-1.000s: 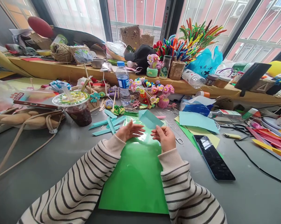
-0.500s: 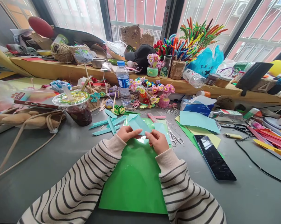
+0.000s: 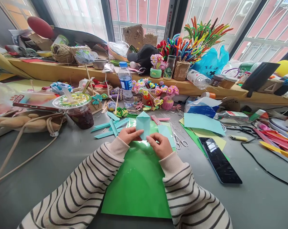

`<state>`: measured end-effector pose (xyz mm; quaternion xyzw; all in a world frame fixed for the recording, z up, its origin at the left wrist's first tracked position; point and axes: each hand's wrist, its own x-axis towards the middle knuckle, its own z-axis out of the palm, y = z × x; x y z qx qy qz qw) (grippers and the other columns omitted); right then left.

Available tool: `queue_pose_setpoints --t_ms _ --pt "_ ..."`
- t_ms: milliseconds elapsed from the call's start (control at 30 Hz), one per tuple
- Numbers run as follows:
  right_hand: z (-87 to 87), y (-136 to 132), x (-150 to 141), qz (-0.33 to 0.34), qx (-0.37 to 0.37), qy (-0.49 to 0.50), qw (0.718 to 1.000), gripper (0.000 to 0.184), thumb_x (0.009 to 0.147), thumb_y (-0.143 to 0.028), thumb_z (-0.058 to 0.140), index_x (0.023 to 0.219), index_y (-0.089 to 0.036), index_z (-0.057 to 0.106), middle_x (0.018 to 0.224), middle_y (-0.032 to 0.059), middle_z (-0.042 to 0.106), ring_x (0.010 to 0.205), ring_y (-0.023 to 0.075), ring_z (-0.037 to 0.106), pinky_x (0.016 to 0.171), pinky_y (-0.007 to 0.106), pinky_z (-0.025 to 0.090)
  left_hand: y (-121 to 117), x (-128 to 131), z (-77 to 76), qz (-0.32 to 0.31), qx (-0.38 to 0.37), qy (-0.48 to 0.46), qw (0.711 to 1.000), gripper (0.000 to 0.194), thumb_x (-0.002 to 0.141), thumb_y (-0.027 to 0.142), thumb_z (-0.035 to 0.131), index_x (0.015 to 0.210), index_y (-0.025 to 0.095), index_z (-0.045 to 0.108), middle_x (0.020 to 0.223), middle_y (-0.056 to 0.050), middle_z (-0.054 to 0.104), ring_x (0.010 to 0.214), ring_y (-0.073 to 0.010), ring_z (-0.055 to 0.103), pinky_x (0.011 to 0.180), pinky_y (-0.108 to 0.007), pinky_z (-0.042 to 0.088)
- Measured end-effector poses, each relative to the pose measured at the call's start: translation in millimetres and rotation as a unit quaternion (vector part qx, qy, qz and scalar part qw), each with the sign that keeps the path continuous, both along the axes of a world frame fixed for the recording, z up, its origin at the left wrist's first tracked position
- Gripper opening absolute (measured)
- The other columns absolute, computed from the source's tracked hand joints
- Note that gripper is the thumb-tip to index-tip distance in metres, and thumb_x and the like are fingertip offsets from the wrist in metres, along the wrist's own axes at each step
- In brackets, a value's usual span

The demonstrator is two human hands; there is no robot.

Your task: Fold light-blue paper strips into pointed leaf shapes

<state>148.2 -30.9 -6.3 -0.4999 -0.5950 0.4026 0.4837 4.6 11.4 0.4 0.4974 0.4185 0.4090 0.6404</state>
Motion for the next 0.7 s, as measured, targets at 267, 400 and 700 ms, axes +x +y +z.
queue_pose_setpoints --t_ms 267,400,700 --pt "-1.1 1.5 4.5 0.001 0.119 -0.053 0.991 0.014 0.069 -0.022 0.051 0.082 -0.021 0.057 0.085 0.0034 0.045 0.071 0.0119 0.049 0.052 0.022 0.045 1.7 -1.1 -1.5 -0.008 0.002 0.014 1.0 0.027 0.05 0.035 0.065 0.057 0.01 0.055 0.047 0.002 0.053 0.045 -0.0077 0.051 0.051 -0.022 0.046" --pt "0.8 -0.1 5.0 0.004 0.166 -0.144 0.975 0.012 0.068 -0.018 0.053 0.077 -0.021 0.061 0.076 0.0025 0.048 0.07 0.0119 0.049 0.056 0.022 0.046 1.9 -0.2 -1.3 -0.005 -0.001 0.01 1.0 0.027 0.049 0.033 0.066 0.05 0.01 0.052 0.04 0.004 0.047 0.041 -0.006 0.048 0.049 -0.022 0.046" --pt "0.0 1.7 8.4 -0.047 0.225 -0.199 0.953 0.013 0.069 -0.018 0.053 0.076 -0.021 0.063 0.074 0.0028 0.05 0.065 0.0111 0.051 0.053 0.022 0.047 0.5 -0.3 0.5 -0.035 -0.058 -0.058 0.996 0.033 0.043 0.02 0.07 0.071 0.009 0.057 0.059 0.0 0.06 0.056 -0.0096 0.056 0.06 -0.024 0.048"
